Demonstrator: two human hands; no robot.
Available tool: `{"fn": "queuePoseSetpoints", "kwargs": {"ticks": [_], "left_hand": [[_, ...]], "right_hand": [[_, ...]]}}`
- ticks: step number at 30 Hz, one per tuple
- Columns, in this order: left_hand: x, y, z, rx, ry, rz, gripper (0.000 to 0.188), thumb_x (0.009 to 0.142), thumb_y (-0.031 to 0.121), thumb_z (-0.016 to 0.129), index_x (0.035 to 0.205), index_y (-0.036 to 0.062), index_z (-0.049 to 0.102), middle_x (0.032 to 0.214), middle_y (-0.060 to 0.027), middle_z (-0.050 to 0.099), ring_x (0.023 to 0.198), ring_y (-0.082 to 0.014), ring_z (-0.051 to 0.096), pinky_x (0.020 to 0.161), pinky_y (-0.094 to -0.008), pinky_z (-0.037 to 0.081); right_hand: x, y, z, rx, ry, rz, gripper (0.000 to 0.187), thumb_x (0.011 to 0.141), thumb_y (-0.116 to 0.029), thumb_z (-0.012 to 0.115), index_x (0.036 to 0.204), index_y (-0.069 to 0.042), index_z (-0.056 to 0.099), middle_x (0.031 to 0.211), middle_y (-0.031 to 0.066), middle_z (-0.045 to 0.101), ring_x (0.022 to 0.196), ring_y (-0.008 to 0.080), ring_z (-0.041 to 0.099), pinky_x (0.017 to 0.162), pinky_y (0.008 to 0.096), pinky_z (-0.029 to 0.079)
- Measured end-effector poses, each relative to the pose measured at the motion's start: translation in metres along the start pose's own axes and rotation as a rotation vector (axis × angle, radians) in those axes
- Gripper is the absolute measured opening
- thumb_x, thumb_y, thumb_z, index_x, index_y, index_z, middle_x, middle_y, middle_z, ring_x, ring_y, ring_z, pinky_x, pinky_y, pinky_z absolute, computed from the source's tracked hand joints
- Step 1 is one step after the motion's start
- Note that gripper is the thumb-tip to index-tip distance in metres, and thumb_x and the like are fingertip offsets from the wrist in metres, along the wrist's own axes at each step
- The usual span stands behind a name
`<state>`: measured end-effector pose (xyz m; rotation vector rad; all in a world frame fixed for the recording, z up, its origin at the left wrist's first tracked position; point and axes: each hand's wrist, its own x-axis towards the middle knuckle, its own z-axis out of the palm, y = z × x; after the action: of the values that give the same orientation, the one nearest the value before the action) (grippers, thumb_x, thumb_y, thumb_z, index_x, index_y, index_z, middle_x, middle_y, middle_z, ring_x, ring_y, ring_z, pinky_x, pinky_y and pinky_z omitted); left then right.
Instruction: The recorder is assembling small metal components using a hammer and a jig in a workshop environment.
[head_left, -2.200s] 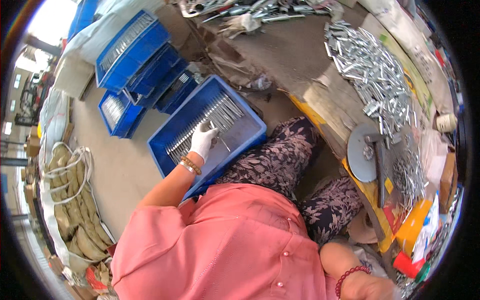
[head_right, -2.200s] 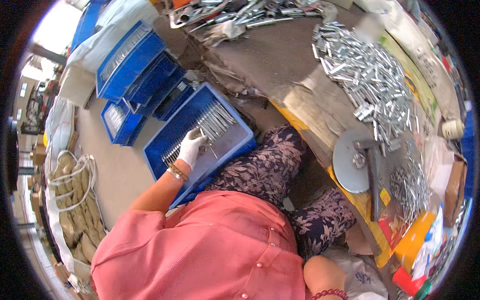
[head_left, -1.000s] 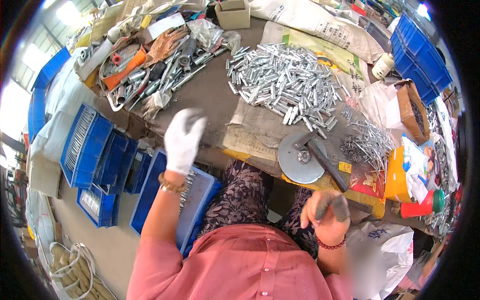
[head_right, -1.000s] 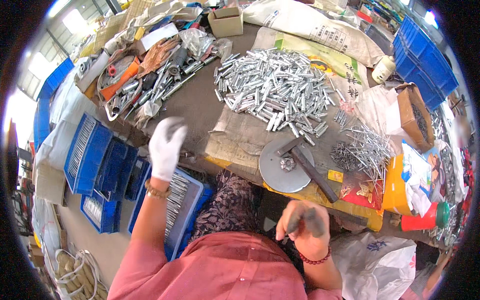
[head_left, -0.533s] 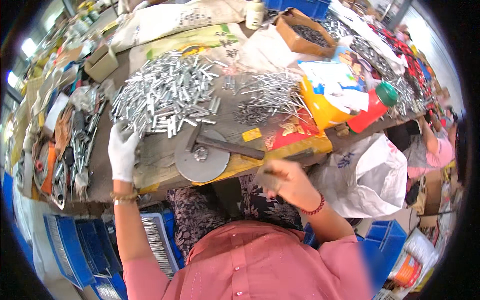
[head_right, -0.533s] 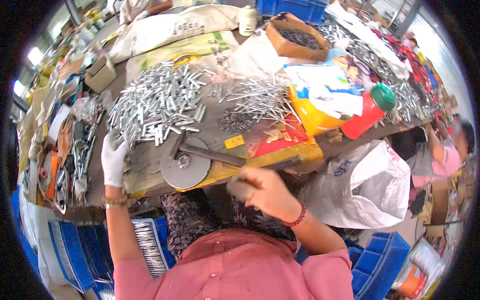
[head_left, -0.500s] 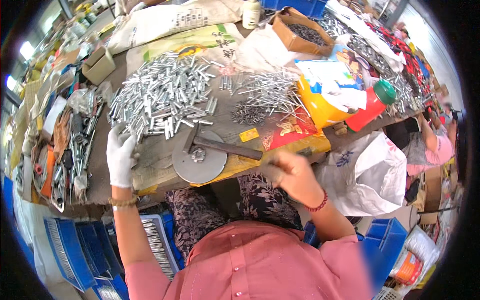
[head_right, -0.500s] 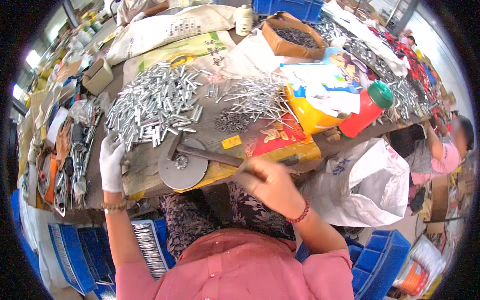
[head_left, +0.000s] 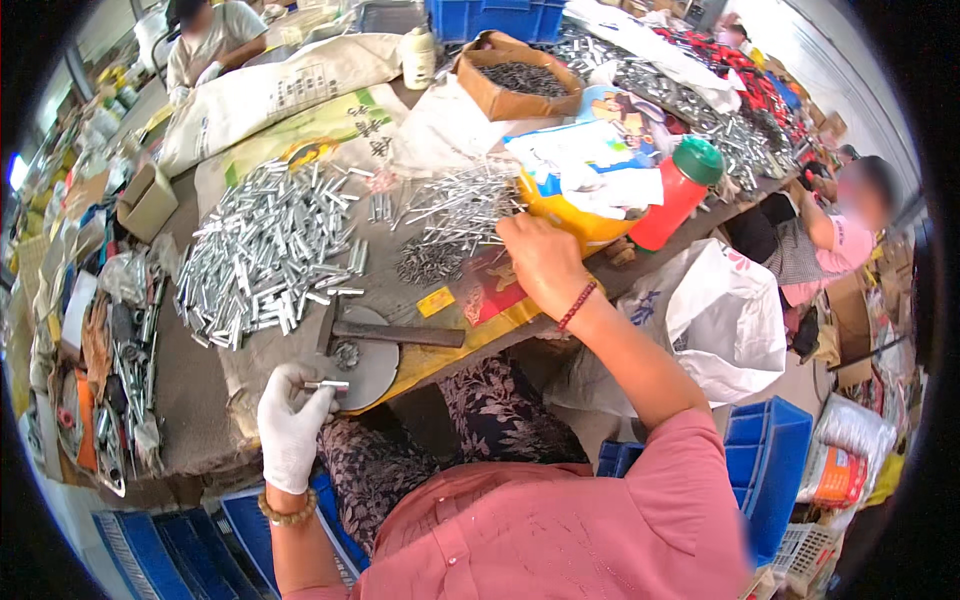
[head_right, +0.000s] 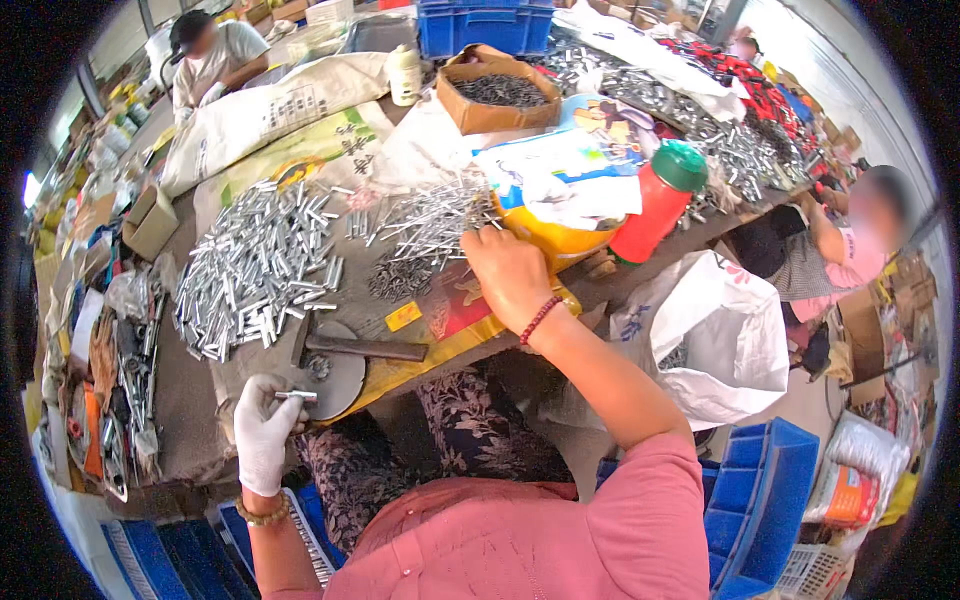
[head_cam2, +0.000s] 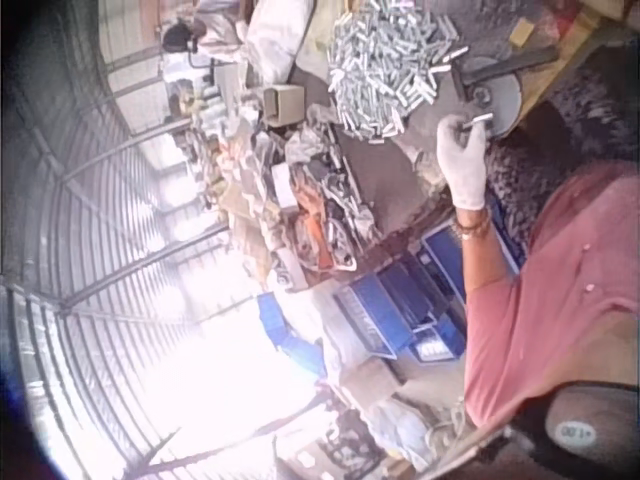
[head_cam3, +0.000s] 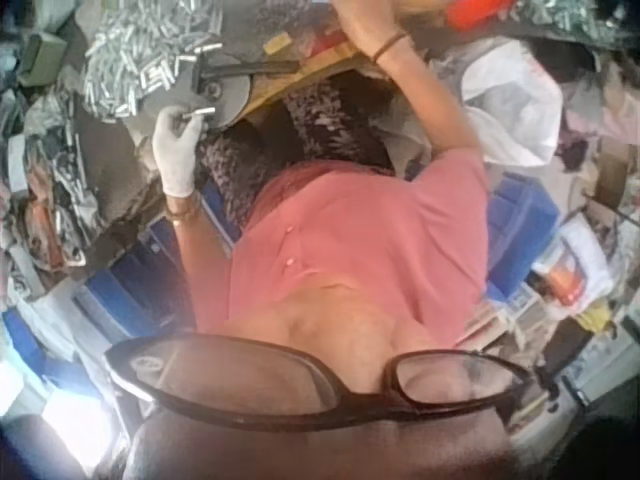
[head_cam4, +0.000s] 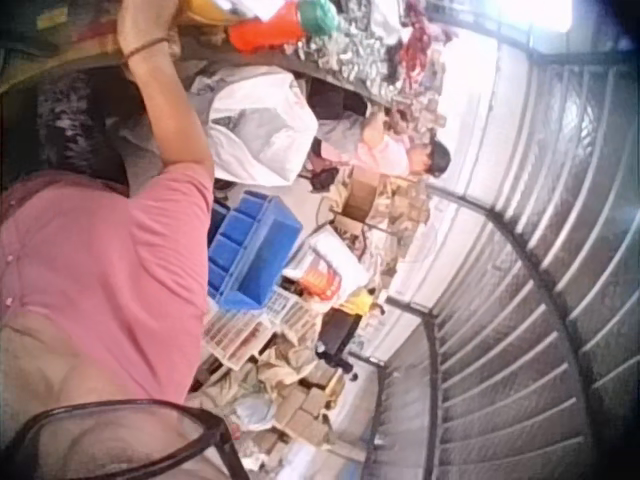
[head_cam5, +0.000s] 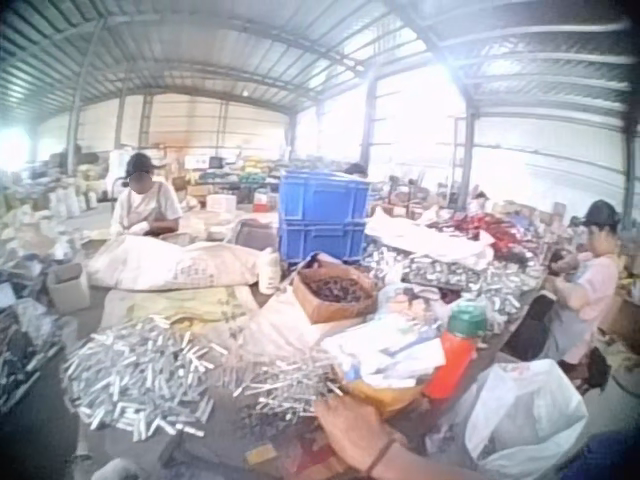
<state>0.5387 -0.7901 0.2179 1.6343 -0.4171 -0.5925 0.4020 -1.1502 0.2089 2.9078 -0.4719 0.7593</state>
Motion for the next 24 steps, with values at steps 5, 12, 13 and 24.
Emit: {"fn": "queuePoseSetpoints", "kwargs": {"ticks": [5, 12, 13, 24], "left_hand": [[0.002, 0.000, -0.003, 0.457, 0.056, 0.248, 0.017, 0.089, -0.005, 0.073, 0.104, -0.0001, 0.068, 0.098, -0.0095, 0.071, 0.083, -0.0190, 0.069, 0.077, -0.0301, 0.056], [-0.007, -0.001, -0.001, 0.781, 0.140, 0.463, 0.013, 0.084, 0.008, 0.080, 0.095, 0.0031, 0.076, 0.095, -0.0146, 0.069, 0.090, -0.0327, 0.066, 0.081, -0.0399, 0.053], [-0.004, -0.004, 0.000, 0.789, 0.158, 0.472, 0.014, 0.085, 0.011, 0.082, 0.094, 0.0035, 0.075, 0.094, -0.0141, 0.068, 0.090, -0.0328, 0.066, 0.081, -0.0405, 0.053], [-0.002, -0.010, -0.003, 0.736, 0.144, 0.475, 0.015, 0.084, 0.012, 0.081, 0.096, 0.0043, 0.076, 0.093, -0.0118, 0.066, 0.089, -0.0314, 0.066, 0.081, -0.0395, 0.053]], "right_hand": [[-0.006, -0.008, -0.015, 0.074, -0.072, -0.047, 0.017, 0.083, -0.005, 0.066, 0.099, -0.007, 0.061, 0.095, 0.0100, 0.064, 0.096, 0.0323, 0.067, 0.078, 0.0442, 0.057], [-0.007, -0.087, -0.041, 0.531, -0.022, -0.255, 0.019, 0.076, -0.003, 0.069, 0.092, -0.008, 0.061, 0.091, 0.0097, 0.056, 0.089, 0.0322, 0.062, 0.077, 0.0447, 0.053], [-0.008, -0.097, -0.039, 0.583, -0.029, -0.278, 0.018, 0.076, -0.003, 0.069, 0.091, -0.008, 0.061, 0.091, 0.0096, 0.056, 0.089, 0.0319, 0.063, 0.076, 0.0443, 0.053], [-0.007, -0.150, -0.021, 0.562, -0.067, -0.409, 0.010, 0.076, -0.003, 0.070, 0.082, -0.008, 0.064, 0.087, 0.0076, 0.055, 0.084, 0.0282, 0.060, 0.074, 0.0416, 0.052]]}}
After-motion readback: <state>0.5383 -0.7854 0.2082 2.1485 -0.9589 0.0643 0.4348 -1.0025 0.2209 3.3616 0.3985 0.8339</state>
